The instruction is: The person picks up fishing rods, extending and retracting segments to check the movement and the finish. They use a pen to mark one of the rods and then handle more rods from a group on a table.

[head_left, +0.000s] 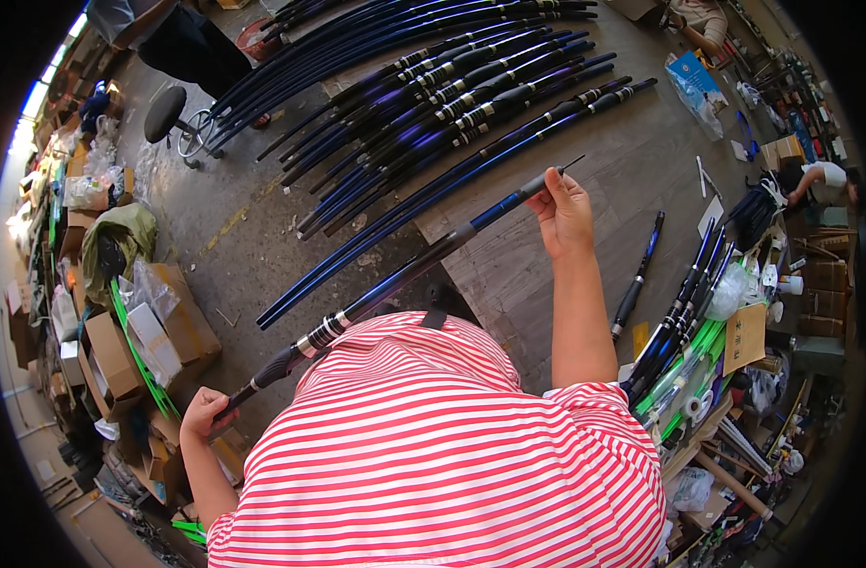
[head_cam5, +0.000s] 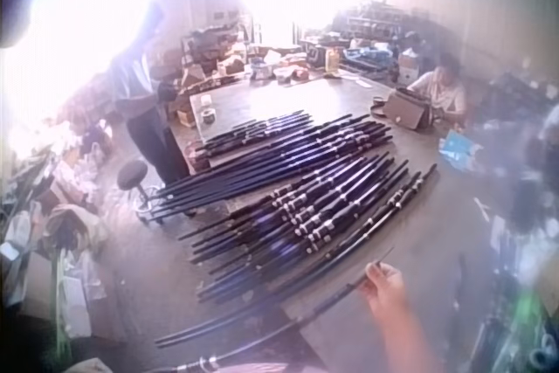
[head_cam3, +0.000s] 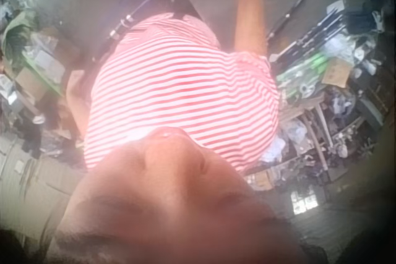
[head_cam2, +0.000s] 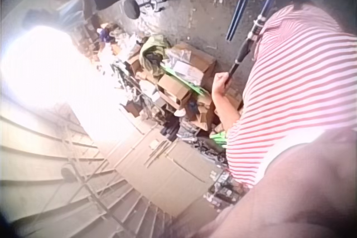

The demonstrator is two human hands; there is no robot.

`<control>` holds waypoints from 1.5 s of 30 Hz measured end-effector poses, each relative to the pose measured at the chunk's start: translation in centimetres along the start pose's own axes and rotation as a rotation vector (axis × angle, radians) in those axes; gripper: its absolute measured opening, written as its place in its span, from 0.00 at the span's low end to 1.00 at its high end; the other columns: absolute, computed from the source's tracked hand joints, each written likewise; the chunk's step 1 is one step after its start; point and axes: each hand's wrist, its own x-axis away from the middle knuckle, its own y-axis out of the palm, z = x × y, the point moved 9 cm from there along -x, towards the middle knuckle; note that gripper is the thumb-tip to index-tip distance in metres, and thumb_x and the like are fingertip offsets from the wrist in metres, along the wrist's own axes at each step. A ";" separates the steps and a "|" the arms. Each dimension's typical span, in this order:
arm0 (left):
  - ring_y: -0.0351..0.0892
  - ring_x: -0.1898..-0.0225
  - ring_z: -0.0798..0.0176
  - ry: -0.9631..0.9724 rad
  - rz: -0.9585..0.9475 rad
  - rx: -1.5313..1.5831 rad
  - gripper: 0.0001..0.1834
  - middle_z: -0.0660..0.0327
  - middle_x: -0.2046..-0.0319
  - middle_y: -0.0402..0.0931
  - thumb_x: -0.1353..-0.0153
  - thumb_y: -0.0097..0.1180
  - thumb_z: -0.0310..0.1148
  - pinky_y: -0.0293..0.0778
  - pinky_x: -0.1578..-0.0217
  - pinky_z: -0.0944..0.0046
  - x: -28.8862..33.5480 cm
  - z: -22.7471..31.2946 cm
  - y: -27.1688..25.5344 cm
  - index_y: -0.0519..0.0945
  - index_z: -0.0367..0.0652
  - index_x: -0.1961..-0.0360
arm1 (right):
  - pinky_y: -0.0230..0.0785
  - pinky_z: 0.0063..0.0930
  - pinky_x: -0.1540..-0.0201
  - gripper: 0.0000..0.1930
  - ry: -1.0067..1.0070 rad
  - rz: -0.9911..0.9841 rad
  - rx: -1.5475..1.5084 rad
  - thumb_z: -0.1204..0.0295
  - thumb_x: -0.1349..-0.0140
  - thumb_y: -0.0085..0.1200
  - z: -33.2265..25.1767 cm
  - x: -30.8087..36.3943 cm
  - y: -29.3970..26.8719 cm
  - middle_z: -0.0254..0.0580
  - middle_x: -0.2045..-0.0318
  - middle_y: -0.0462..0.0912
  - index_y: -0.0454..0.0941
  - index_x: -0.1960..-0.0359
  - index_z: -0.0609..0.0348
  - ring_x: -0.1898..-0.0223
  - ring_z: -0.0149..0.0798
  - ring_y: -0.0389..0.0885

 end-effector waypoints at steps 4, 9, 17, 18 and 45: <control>0.58 0.94 0.75 0.025 -0.005 -0.036 0.28 0.64 0.94 0.66 0.51 0.55 0.53 0.50 0.91 0.74 -0.2 1.1 0.1 0.78 0.32 0.83 | 0.74 0.23 0.66 0.13 0.074 -0.206 0.144 0.64 0.48 0.59 0.1 1.2 1.9 0.40 0.71 0.79 0.76 0.67 0.60 0.69 0.31 0.78; 0.58 0.93 0.75 0.012 -0.071 -0.122 0.29 0.65 0.93 0.66 0.52 0.57 0.54 0.50 0.91 0.74 -0.1 3.1 -0.5 0.78 0.32 0.83 | 0.72 0.28 0.58 0.21 0.115 -0.384 0.116 0.59 0.48 0.57 -1.5 3.2 2.3 0.44 0.63 0.78 0.73 0.58 0.61 0.61 0.37 0.77; 0.58 0.93 0.76 0.062 -0.098 -0.401 0.27 0.68 0.93 0.65 0.50 0.55 0.52 0.49 0.91 0.75 -2.5 9.9 -2.5 0.77 0.34 0.85 | 0.70 0.23 0.64 0.16 0.283 -0.366 0.644 0.69 0.51 0.59 -1.1 8.7 0.6 0.40 0.70 0.80 0.77 0.61 0.65 0.68 0.30 0.77; 0.58 0.92 0.77 0.077 -0.115 -0.470 0.27 0.68 0.93 0.65 0.50 0.55 0.53 0.50 0.91 0.74 -2.9 11.0 -3.1 0.77 0.35 0.86 | 0.70 0.22 0.66 0.15 0.409 -0.343 0.740 0.71 0.52 0.60 -0.3 10.5 0.0 0.39 0.72 0.81 0.78 0.63 0.65 0.71 0.28 0.77; 0.68 0.64 0.52 1.515 -0.185 -1.690 0.17 0.56 0.76 0.71 0.68 0.63 0.35 0.59 0.52 0.56 -5.6 39.9 25.1 0.76 0.37 0.75 | 0.60 0.14 0.76 0.14 0.267 0.395 0.147 0.67 0.43 0.53 13.8 43.5 -4.2 0.29 0.77 0.76 0.76 0.59 0.66 0.78 0.19 0.68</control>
